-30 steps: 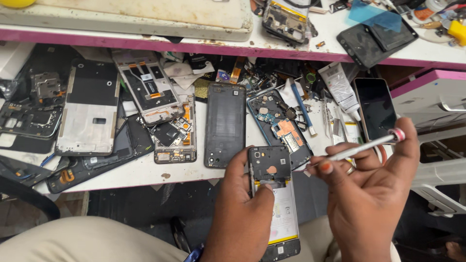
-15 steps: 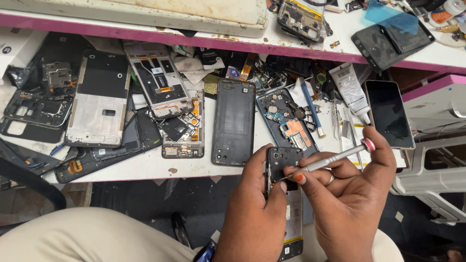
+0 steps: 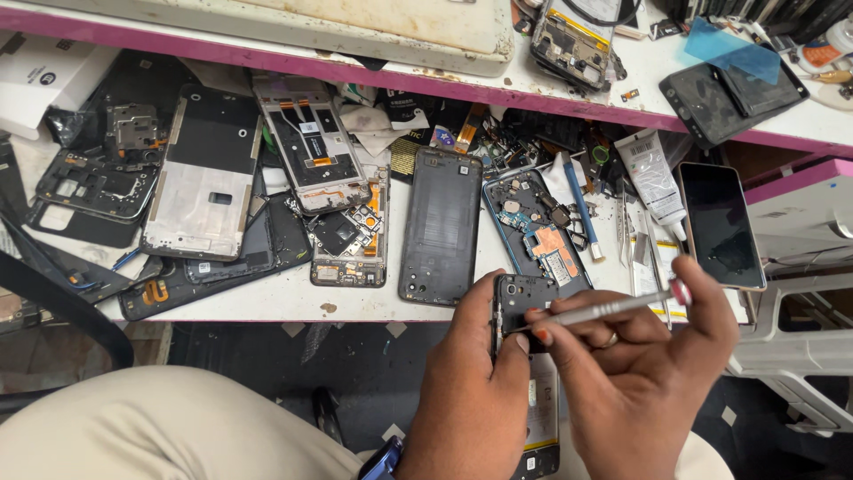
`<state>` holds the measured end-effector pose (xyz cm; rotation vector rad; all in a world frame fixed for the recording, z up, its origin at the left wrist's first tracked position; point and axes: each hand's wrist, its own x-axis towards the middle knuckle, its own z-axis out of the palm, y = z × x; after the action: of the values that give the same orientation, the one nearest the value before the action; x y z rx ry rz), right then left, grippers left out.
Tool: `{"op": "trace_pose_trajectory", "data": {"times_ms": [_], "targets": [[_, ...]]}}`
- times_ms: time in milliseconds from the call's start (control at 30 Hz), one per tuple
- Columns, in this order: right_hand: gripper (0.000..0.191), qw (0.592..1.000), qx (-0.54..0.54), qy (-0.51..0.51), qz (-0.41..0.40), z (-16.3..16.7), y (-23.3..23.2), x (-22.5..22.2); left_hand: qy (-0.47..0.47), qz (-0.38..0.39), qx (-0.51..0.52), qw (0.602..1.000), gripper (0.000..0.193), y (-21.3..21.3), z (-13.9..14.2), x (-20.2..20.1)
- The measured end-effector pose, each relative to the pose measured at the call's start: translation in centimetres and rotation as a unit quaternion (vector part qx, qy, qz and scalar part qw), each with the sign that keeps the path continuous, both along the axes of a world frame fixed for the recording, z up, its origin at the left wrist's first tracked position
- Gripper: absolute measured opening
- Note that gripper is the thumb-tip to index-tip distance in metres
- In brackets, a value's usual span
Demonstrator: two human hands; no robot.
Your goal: The person holds a disassembled smartphone and uses a screwdriver to remove screws from the back metal plate. They carefully unscrew multiple fasteners while holding the device steady, then place the screwdriver down and inspect the phone's internal components.
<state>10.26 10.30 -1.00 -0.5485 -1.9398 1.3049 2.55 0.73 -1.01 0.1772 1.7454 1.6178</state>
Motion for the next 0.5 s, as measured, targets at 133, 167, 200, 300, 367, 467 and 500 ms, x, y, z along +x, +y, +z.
{"op": "trace_pose_trajectory", "data": {"times_ms": [133, 167, 200, 300, 367, 467, 500], "targets": [[0.067, 0.995, 0.089, 0.028, 0.031, -0.1, -0.2, 0.8, -0.018, 0.018, -0.054, 0.998, 0.06, -0.1, 0.5, -0.3], [0.061, 0.994, 0.096, 0.035, 0.033, 0.0, -0.2, 0.9, -0.016, 0.025, -0.053, 0.998, 0.06, -0.1, 0.5, -0.4], [0.06, 0.991, 0.133, 0.004, -0.016, 0.0, -0.2, 0.9, 0.004, 0.03, -0.046, 0.998, 0.059, -0.2, 0.5, -0.4], [0.056, 0.979, 0.179, -0.048, -0.086, 0.3, -0.1, 0.7, 0.03, 0.034, -0.034, 0.998, 0.058, -0.3, 0.5, -0.2], [0.047, 0.991, 0.128, -0.02, -0.029, 0.8, -0.2, 1.0, 0.008, 0.026, -0.036, 0.999, 0.058, -0.3, 0.5, -0.2], [0.038, 0.998, 0.007, -0.045, -0.041, 1.1, 0.3, 0.8, 0.011, 0.038, -0.041, 0.998, 0.06, -0.3, 0.5, -0.1], [0.039, 0.998, 0.025, -0.051, -0.037, 1.2, 0.4, 0.8, 0.017, 0.033, -0.047, 0.998, 0.059, -0.4, 0.5, -0.1]]}}
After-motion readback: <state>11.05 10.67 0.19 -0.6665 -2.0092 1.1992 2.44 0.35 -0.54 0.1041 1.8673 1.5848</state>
